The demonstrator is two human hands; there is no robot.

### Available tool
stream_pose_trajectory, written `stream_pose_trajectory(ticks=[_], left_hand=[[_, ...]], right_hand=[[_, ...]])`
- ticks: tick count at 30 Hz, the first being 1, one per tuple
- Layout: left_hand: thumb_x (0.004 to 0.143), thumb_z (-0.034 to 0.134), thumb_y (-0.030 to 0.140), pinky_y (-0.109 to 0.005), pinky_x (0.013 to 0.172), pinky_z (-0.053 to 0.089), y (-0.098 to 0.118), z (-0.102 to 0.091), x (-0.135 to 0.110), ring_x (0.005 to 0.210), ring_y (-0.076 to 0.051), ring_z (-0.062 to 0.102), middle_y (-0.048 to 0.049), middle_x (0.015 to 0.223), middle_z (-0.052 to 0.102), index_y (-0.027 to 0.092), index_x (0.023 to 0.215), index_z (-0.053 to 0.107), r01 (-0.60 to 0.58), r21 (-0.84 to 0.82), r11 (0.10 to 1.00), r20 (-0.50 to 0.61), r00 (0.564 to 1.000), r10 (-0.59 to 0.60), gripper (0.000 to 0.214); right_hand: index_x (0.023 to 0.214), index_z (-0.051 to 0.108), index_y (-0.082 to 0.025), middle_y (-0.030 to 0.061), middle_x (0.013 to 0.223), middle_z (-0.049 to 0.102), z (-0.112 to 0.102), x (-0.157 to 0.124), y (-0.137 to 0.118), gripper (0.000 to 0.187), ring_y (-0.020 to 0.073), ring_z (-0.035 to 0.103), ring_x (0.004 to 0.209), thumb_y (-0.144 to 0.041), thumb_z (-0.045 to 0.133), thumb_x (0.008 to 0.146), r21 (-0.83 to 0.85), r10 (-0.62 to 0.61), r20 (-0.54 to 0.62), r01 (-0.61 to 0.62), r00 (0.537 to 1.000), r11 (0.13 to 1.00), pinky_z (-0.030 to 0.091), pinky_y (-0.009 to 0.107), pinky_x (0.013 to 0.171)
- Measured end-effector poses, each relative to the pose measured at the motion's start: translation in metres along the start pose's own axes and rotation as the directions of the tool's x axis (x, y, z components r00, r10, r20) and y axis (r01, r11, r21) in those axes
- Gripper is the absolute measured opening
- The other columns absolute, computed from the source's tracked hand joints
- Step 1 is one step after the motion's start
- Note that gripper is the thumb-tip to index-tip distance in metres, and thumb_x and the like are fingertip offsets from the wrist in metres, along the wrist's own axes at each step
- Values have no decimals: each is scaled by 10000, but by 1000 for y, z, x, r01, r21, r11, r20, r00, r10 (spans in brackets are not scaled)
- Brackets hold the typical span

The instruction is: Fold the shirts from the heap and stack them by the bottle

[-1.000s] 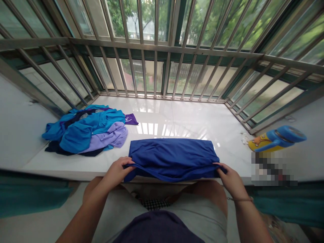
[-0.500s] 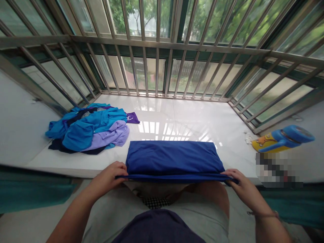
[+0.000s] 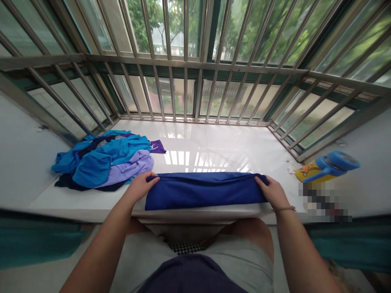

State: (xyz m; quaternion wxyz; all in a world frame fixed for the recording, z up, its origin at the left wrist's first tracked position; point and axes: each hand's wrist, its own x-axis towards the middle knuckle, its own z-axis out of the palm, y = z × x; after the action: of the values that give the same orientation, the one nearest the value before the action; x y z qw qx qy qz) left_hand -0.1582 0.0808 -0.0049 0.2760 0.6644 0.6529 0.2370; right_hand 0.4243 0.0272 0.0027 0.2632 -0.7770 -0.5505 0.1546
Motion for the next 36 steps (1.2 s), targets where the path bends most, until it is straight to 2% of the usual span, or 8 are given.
stream_pose_trajectory(ticks=[4, 10, 13, 18, 22, 25, 29, 36], left_hand=[[842, 670, 519, -329, 703, 478, -19, 23, 4, 783, -269, 701, -53, 783, 759, 229, 866, 773, 51, 114, 992, -55, 997, -45, 308], [864, 670, 571, -360, 810, 553, -34, 35, -17, 805, -238, 670, -71, 963, 713, 204, 1096, 747, -13, 37, 999, -245, 969, 22, 441], [864, 660, 640, -352, 772, 549, -37, 35, -20, 779, -224, 652, -49, 934, 684, 200, 1111, 724, 18, -51, 999, -288, 957, -32, 508], [923, 615, 682, -319, 723, 533, -26, 31, -28, 799, -213, 669, -50, 969, 748, 211, 1132, 704, 66, -225, 972, -285, 950, -130, 523], [970, 620, 590, -336, 789, 565, 4, 42, -48, 841, -217, 697, -47, 977, 780, 239, 1053, 759, -72, -197, 978, -48, 997, 63, 387], [1007, 629, 495, -382, 974, 581, 25, 64, -57, 1076, -250, 728, -72, 1116, 796, 262, 1107, 794, -258, -218, 941, 114, 951, 287, 302], [1002, 669, 407, -477, 1157, 524, 37, 92, -52, 1269, -289, 683, -111, 1314, 762, 278, 1228, 798, -442, -192, 876, 161, 867, 472, 290], [1063, 550, 391, -476, 1183, 517, 36, 108, -34, 1285, -274, 693, -113, 1328, 768, 248, 1200, 796, -434, -252, 865, 54, 886, 460, 316]], right_hand=[[1092, 770, -143, 174, 1076, 813, 25, 3, 4, 405, 306, 760, 1015, -482, 587, 964, -284, 26, 21, -19, 999, 958, 554, 381, 897], [1249, 730, -72, 252, 1034, 807, 43, -26, 23, 727, 390, 793, 970, -724, 527, 998, -428, 217, -25, -206, 976, 880, 583, 435, 806], [1148, 766, -103, 227, 982, 815, 44, -30, 29, 648, 374, 800, 938, -683, 519, 1001, -447, 213, 30, -178, 977, 877, 582, 414, 789], [865, 789, -182, 194, 843, 807, 16, -6, 56, 449, 342, 792, 838, -560, 558, 939, -420, 167, 18, -144, 986, 896, 568, 386, 707], [937, 817, -152, 231, 835, 784, -24, 16, 63, 459, 397, 782, 815, -538, 569, 923, -506, 231, -152, -276, 961, 817, 573, 460, 700], [1077, 810, -115, 287, 951, 776, -45, 17, 29, 517, 431, 778, 895, -539, 532, 976, -543, 223, -247, -326, 943, 774, 577, 509, 746], [1204, 754, -112, 256, 949, 765, -46, -7, -66, 507, 407, 763, 893, -527, 531, 1015, -551, 124, -250, -246, 960, 798, 559, 481, 763], [1099, 663, -184, 144, 1053, 746, 53, -67, -228, 157, 237, 720, 864, -200, 514, 1051, -463, -297, -20, 254, 955, 849, 535, 313, 736]])
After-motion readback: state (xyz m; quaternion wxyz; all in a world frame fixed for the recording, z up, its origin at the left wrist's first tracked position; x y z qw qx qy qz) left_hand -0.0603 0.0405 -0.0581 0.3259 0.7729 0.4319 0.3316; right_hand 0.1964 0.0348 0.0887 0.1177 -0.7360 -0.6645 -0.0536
